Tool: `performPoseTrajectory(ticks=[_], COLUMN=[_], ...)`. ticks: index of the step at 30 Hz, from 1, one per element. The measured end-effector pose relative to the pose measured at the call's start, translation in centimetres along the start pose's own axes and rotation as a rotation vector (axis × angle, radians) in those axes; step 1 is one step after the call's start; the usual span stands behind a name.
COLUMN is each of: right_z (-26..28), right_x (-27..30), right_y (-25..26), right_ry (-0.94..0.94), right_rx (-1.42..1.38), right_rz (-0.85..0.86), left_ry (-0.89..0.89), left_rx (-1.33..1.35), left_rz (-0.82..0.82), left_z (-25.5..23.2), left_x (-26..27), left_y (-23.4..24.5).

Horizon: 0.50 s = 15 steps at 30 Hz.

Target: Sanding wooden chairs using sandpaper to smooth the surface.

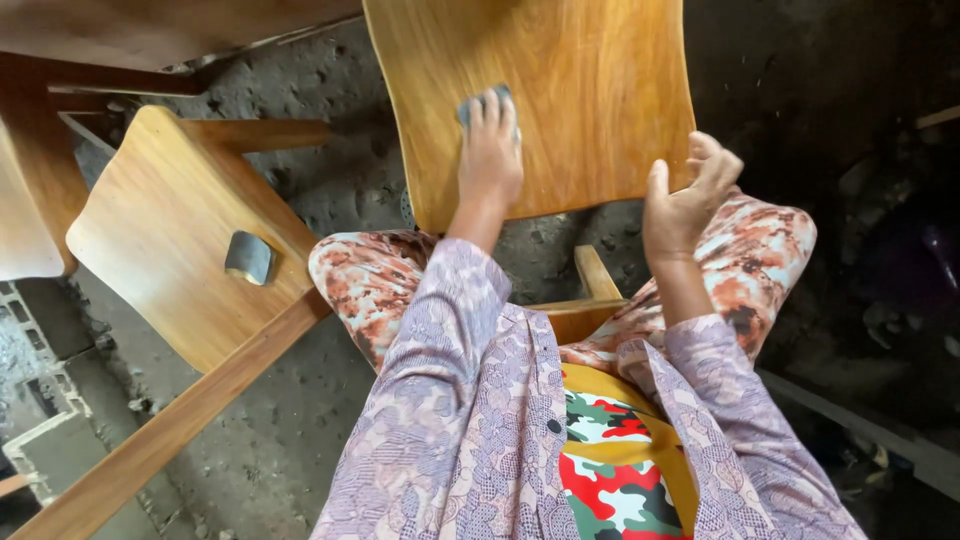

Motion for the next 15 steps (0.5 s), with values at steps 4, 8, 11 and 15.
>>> performPoseTrajectory(ticks=[4, 8, 11, 15], right_z=[0.2, -0.1, -1.3, 1.1], right_x=[4.4, 9.9, 12.4, 14.5], right_y=[-5.4, -9.4, -10.3, -10.2], right_ry=[-0.008, -0.113, -0.158, -0.528], right_rx=[-0.165, -0.214, -0.219, -0.506], right_rz=[0.201, 0.456, 0.595, 0.816], left_ry=[-0.162, -0.114, 0.098, 0.355], left_rx=[-0.024, 0.246, 0.689, 1.625], left_rz=[-0.1, -0.059, -0.164, -0.223], left_z=[-2.8, -3.2, -1.1, 0.1], left_x=[9.8, 15.3, 16.4, 16.7], left_y=[-1.3, -3.6, -4.7, -7.2])
Point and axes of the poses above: each hand's wrist, its own x-axis away from the middle knuckle, its own y-axis out of the back of the hand, z = x × y, the point moved 9 cm from there along -x, towards the middle knuckle, and after that the axes turned 9 degrees about -y, right-handed, at the moved point
